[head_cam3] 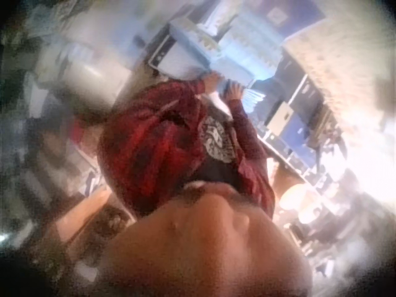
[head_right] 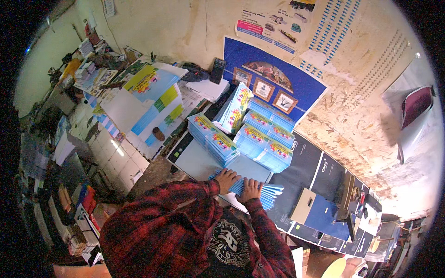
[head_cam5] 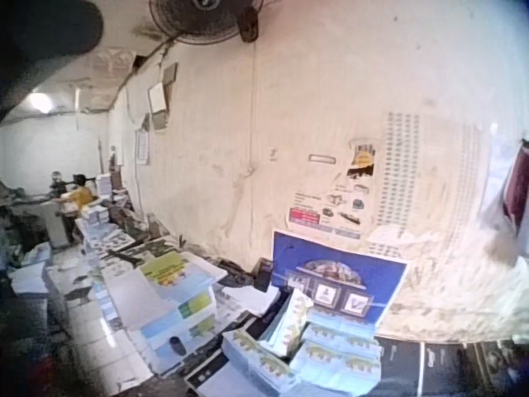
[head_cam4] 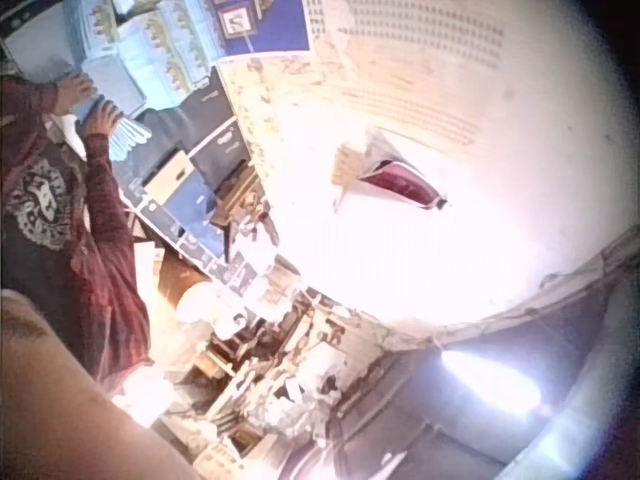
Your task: The person stands at a workbench and repeatedly picks up stacks of light blue printed paper sheets. They align the edges of the sheets by hand and place them into neat piles on the table. The person continues this repetitive stacking process throughout the clip, organizing the loose sheets into uniform stacks.
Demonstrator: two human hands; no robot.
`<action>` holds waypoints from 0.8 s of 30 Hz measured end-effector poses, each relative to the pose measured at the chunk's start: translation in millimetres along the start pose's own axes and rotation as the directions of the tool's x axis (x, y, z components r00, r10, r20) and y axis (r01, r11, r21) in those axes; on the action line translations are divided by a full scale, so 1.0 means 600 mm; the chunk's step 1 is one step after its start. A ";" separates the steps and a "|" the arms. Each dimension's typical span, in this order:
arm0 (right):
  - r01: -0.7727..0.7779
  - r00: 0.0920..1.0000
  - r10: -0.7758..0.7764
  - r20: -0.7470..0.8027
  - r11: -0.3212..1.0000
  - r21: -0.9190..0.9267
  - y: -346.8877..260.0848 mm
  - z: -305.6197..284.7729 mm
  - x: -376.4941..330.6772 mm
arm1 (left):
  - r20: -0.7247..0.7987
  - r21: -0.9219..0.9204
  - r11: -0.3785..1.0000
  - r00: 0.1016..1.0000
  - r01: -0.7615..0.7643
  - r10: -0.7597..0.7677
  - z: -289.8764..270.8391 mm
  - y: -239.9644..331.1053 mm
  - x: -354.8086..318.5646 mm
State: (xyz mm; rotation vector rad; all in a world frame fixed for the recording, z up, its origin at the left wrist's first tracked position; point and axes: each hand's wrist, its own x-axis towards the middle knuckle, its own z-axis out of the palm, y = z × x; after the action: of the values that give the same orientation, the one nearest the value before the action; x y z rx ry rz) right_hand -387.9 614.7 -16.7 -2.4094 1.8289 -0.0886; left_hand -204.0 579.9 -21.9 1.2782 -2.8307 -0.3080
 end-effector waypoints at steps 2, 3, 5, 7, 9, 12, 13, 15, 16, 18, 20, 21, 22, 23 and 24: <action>0.018 0.999 -0.017 -0.032 0.999 0.046 0.025 0.010 0.005 | -0.065 0.027 0.999 0.997 -0.044 0.046 -0.001 -0.011 0.014; 0.039 0.999 -0.041 0.014 0.996 0.086 0.034 0.001 0.003 | -0.009 -0.007 1.000 1.000 -0.019 0.019 0.005 -0.019 0.010; 0.052 0.997 -0.056 0.049 0.996 0.076 0.064 -0.013 -0.033 | 0.012 0.024 1.000 1.000 -0.016 0.016 0.008 -0.018 -0.006; -0.035 0.989 0.027 0.148 0.998 0.053 0.105 -0.030 -0.056 | -0.046 0.064 0.997 0.998 -0.038 0.041 0.007 -0.014 0.002; -0.072 0.984 0.054 0.167 0.992 0.103 0.146 0.002 -0.062 | -0.035 0.009 1.000 0.999 -0.002 0.002 0.030 -0.011 0.023; -0.016 0.998 0.006 0.065 0.988 0.153 0.168 -0.006 -0.068 | -0.111 -0.029 0.999 0.993 0.040 -0.043 0.007 0.006 0.026; 0.007 0.999 -0.013 0.038 0.989 0.151 0.160 -0.019 -0.076 | -0.098 -0.010 0.999 0.995 0.035 -0.036 -0.005 0.013 0.013; 0.048 0.998 -0.051 0.024 0.992 0.115 0.159 -0.012 -0.079 | -0.062 0.006 1.000 0.998 0.011 -0.010 -0.004 0.019 0.001; 0.065 0.998 -0.068 0.018 0.993 0.098 0.155 -0.009 -0.082 | -0.048 0.042 0.998 0.998 0.042 -0.040 0.007 0.025 -0.009; 0.066 0.998 -0.066 -0.006 0.998 -0.008 0.122 0.003 -0.078 | -0.040 0.115 0.989 0.995 0.094 -0.090 0.027 0.040 -0.012; 0.059 0.998 -0.059 -0.013 0.998 0.007 0.084 0.008 -0.051 | 0.003 0.055 0.994 0.996 0.094 -0.094 0.016 0.035 0.000; 0.086 0.995 -0.084 -0.059 0.996 0.033 0.063 0.026 -0.040 | -0.012 0.066 0.996 0.998 0.068 -0.067 0.017 0.040 -0.001; 0.122 0.988 -0.115 -0.106 0.991 0.058 0.042 0.042 -0.027 | -0.026 0.078 0.996 0.999 0.049 -0.047 0.015 0.043 -0.004; 0.112 0.993 -0.109 -0.053 0.991 0.075 0.023 0.043 -0.019 | 0.003 0.126 0.992 1.000 0.027 -0.028 0.002 0.045 -0.005; 0.114 0.993 -0.114 -0.009 0.990 0.088 0.003 0.039 -0.007 | 0.000 0.113 0.993 1.000 -0.017 0.017 0.009 0.036 -0.005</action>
State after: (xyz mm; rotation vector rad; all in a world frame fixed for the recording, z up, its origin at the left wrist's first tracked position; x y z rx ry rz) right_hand -388.4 619.7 -39.8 -2.4518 1.6510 -0.1810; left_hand -218.6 597.1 -23.1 1.2711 -2.8946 -0.1488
